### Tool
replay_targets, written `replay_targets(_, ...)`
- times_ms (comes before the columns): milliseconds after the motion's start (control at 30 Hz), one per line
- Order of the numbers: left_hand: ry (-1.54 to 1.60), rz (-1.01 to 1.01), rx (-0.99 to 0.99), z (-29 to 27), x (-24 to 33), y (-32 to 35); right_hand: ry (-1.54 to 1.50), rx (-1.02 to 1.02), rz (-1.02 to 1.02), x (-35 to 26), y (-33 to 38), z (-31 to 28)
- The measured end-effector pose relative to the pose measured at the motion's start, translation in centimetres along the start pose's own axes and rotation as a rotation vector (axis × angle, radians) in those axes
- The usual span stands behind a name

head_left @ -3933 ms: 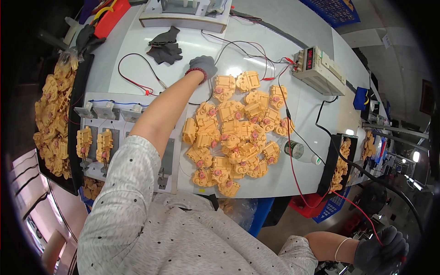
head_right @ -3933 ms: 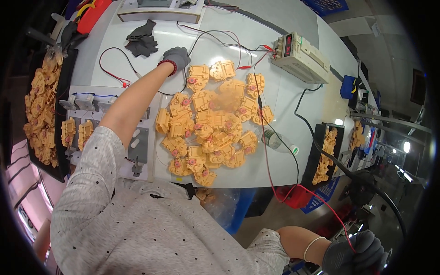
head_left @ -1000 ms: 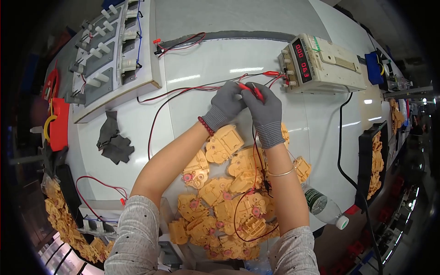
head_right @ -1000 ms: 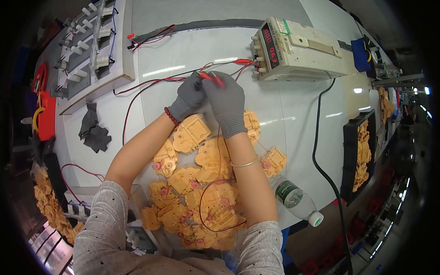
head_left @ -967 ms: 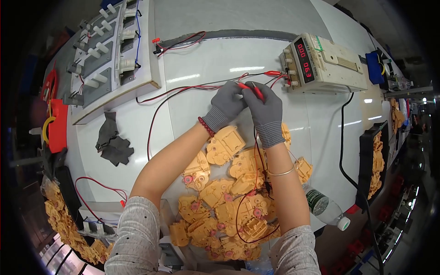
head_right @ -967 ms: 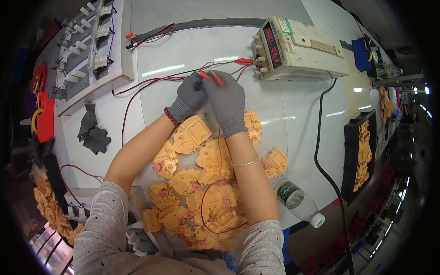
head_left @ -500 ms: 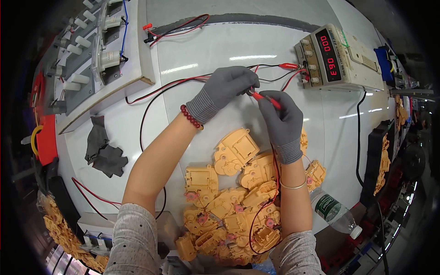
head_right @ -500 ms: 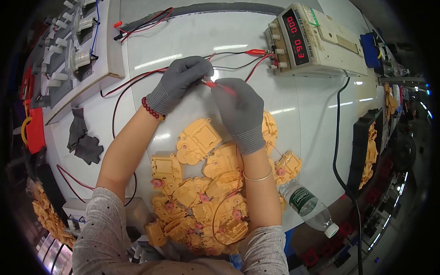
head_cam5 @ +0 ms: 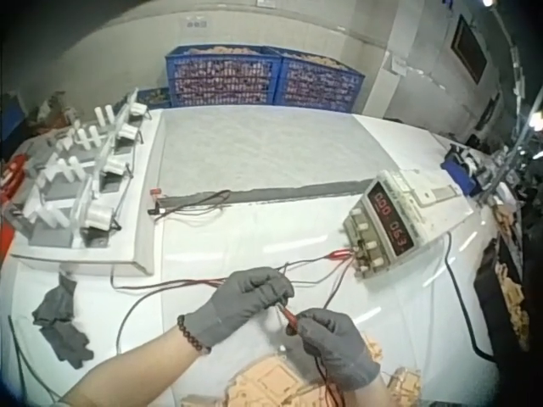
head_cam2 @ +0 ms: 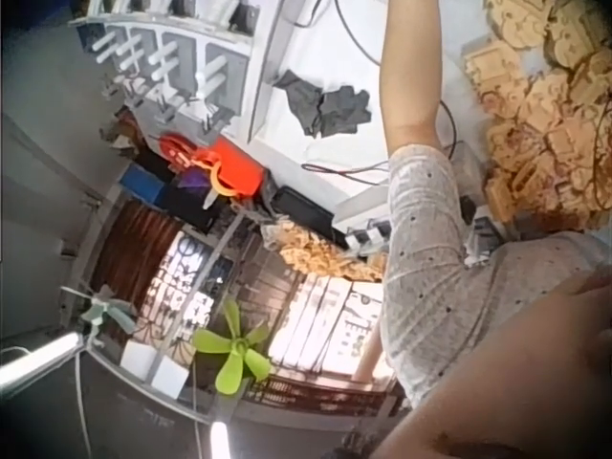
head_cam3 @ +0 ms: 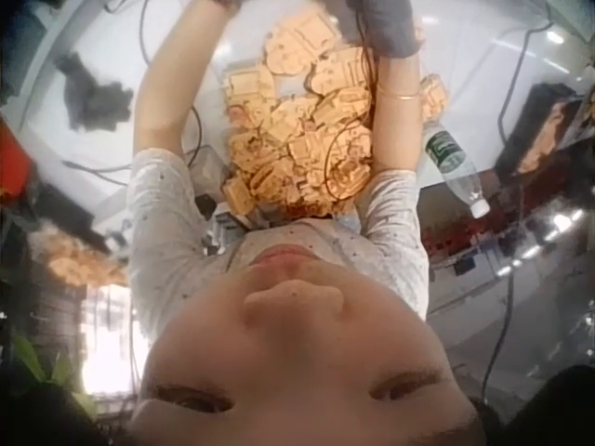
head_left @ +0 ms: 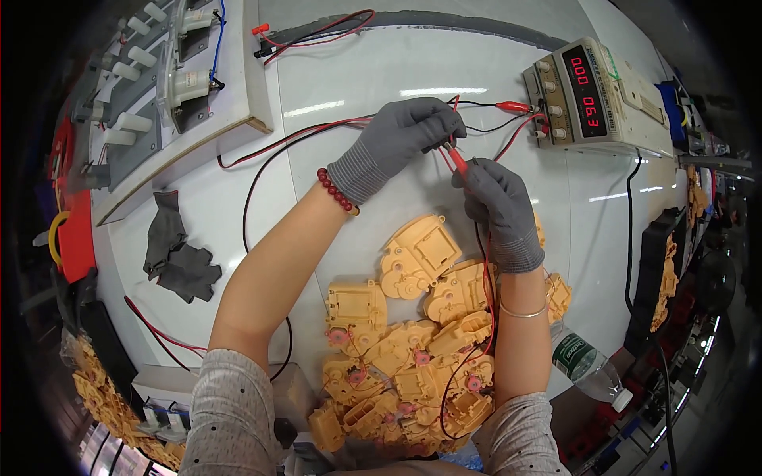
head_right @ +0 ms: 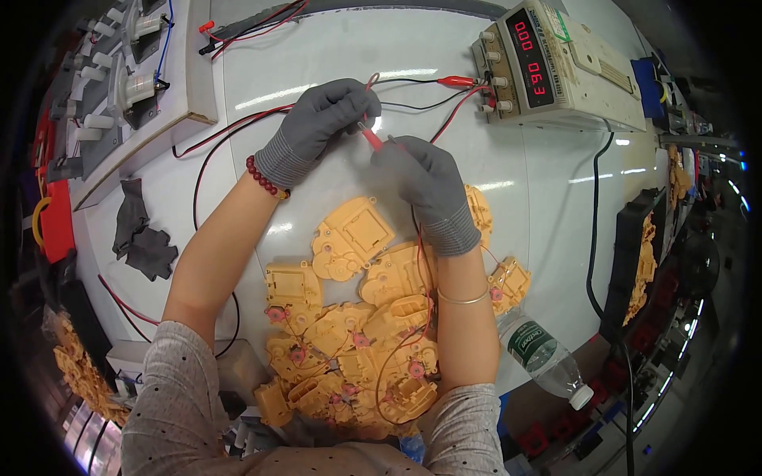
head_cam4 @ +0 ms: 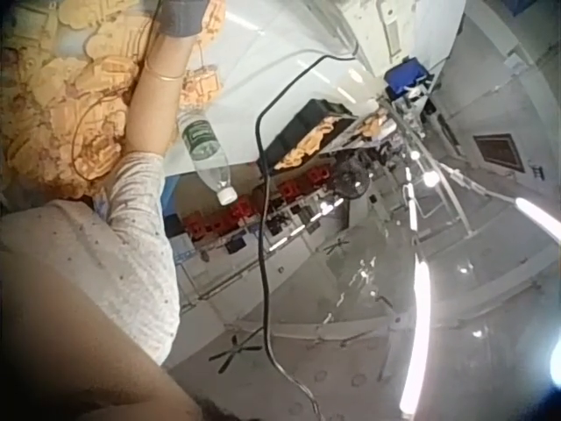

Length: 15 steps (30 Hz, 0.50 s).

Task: The person tests electronic components by connecting them to a power supply and a test jig with cables and test probes.

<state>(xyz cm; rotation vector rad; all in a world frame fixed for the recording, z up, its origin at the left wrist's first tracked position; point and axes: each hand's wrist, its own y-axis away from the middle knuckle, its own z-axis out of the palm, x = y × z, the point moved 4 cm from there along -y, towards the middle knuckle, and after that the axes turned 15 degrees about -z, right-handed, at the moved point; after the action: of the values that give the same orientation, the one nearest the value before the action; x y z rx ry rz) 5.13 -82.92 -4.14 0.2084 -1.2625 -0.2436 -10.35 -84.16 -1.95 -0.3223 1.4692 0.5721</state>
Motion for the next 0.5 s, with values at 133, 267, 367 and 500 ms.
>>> replay_targets(133, -0.013, -0.028, -0.028, 0.03, -0.20, -0.14, 0.055, -0.037, -0.085, 0.02, 0.09, -0.31)
replay_targets(267, 0.034, -0.033, -0.042, -0.12, -0.35, -0.21, 0.094, 0.006, -0.125, -0.03, 0.23, -0.26)
replay_targets(367, 0.017, -0.022, -0.034, -0.11, -0.50, -0.15, 0.128, 0.013, -0.123, -0.09, 0.33, -0.44)
replay_targets(500, 0.003, -0.038, -0.036, 0.26, -0.17, 0.13, 0.137, -0.021, -0.137, -0.41, 0.33, -0.91)
